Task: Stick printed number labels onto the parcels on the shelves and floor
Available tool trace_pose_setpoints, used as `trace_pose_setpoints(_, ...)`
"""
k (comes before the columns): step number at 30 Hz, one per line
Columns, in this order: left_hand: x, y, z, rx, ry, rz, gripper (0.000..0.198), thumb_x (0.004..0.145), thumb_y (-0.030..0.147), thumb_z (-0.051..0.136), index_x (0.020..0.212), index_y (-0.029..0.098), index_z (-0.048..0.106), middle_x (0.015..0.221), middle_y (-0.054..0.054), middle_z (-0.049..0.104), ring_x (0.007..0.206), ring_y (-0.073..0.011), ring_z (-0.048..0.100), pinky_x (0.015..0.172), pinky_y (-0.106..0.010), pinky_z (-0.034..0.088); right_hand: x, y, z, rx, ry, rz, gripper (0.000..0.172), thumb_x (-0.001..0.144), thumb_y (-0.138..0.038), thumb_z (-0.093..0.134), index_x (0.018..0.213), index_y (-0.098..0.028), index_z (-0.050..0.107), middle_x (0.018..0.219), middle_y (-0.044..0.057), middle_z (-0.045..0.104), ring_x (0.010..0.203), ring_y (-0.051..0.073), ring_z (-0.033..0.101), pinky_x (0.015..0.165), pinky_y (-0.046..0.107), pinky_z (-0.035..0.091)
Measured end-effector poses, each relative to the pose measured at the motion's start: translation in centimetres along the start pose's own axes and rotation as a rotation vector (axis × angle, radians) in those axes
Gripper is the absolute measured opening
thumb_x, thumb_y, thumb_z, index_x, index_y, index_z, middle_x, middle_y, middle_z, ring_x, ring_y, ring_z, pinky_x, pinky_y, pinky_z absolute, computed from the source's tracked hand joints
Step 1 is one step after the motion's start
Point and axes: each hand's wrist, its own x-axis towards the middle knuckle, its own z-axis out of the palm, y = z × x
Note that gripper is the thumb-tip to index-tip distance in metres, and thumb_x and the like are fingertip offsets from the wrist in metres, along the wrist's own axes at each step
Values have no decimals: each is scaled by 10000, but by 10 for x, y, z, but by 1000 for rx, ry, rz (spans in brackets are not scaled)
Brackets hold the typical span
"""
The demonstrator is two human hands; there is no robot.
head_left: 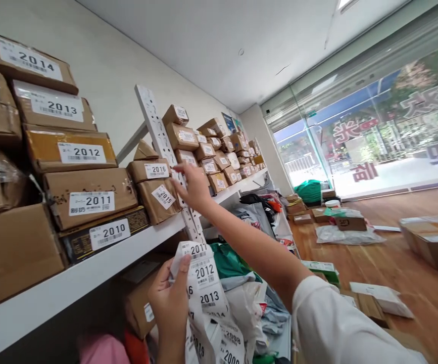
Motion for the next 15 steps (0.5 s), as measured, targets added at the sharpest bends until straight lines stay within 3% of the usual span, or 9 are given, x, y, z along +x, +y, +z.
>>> trace_pose_setpoints(2,1,-7,2,-98,35,-36,449,666,554,758,928,191,738,778,-18,751,686,-192,667,573,-242,530,-32,-12,-28,185,-247,27,274,917,-355,579,1140,-198,600,1056,50,676,979,162,626,762,257,532)
trace_pose_setpoints(3,2,-11,4,-147,62,-45,463,667,556,760,958,197,733,803,-15,754,699,-187,666,593,-243,533,-49,-17,-41,304,-427,66,295,895,-392,607,1125,-207,624,1024,40,690,944,155,641,711,237,529)
trace_pose_setpoints(5,5,-20,8,-207,98,-51,485,671,567,758,991,204,726,813,-9,750,709,-175,654,614,-241,529,-80,-26,-61,457,-640,150,335,821,-414,697,1080,-205,664,989,36,704,897,152,651,691,228,523)
trace_pose_setpoints(6,7,-23,11,-205,82,-43,484,679,575,749,986,202,727,806,-8,746,708,-170,646,620,-241,525,-91,-28,-68,487,-663,186,342,791,-409,727,1056,-198,677,978,38,708,884,154,652,694,232,522)
trace_pose_setpoints(10,14,-25,14,-92,-33,52,485,690,578,735,992,198,738,933,-30,752,848,-205,660,747,-280,527,-109,-27,-73,492,-529,262,268,769,-349,749,967,-174,696,918,47,710,843,157,646,691,248,512)
trace_pose_setpoints(13,17,-20,11,-57,-8,43,526,667,550,762,1055,197,724,1040,-53,745,970,-242,656,841,-318,511,-105,-22,-64,570,-478,352,298,702,-371,804,885,-163,694,828,34,699,750,136,630,668,252,503)
trace_pose_setpoints(15,17,-15,8,-58,36,56,490,686,560,741,998,183,723,948,-52,746,899,-231,659,794,-312,508,-102,-19,-56,679,-459,484,366,631,-423,845,820,-158,680,728,8,675,647,113,608,598,237,489)
